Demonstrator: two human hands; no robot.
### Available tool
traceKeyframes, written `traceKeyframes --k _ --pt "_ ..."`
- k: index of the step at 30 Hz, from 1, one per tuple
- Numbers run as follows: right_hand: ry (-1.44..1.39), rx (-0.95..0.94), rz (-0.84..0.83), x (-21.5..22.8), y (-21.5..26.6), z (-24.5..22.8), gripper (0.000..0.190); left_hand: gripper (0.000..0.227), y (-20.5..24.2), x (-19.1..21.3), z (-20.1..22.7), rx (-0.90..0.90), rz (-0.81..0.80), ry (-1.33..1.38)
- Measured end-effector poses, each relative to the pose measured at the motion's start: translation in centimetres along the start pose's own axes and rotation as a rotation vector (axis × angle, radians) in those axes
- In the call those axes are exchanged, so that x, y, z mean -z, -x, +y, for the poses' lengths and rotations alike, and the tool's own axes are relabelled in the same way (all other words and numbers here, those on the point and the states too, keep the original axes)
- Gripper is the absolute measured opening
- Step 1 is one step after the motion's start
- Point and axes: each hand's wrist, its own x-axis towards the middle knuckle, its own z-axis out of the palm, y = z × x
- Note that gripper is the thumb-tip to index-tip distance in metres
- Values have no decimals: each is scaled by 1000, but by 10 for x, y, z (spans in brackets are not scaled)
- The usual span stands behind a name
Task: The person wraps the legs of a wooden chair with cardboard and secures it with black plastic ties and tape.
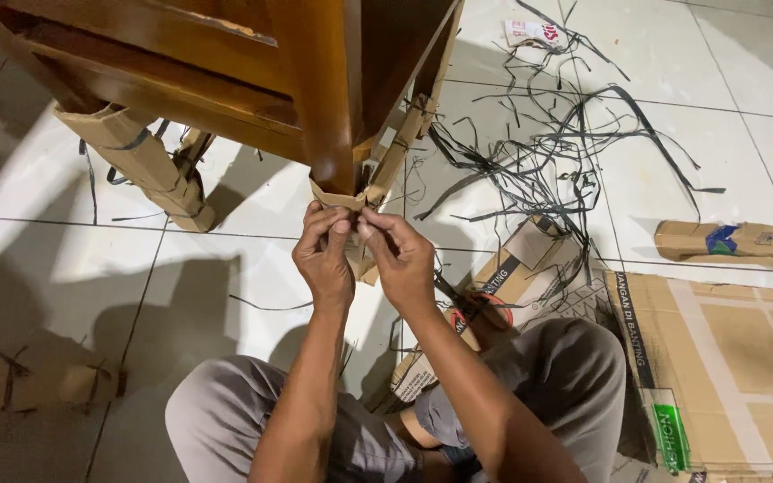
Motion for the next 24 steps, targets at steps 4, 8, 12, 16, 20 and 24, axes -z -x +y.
traceKeyframes --k 4,8,12,16,20,24 --pt "32 -13 37 -1 -11 9 17 14 -1 -4 7 13 5 8" --pt "-300 -196 105 -12 -18 16 21 14 -1 -5 6 12 3 -10" --pt "-578 -412 147 -9 -17 14 11 14 1 -5 5 23 9 7" --pt "-543 -495 55 1 -19 25 21 15 1 -5 1 36 24 30" --pt "-410 -585 -86 12 -26 23 21 16 1 -7 0 40 35 34" --pt "-341 -578 -195 14 -33 9 12 15 1 -7 -4 48 50 79"
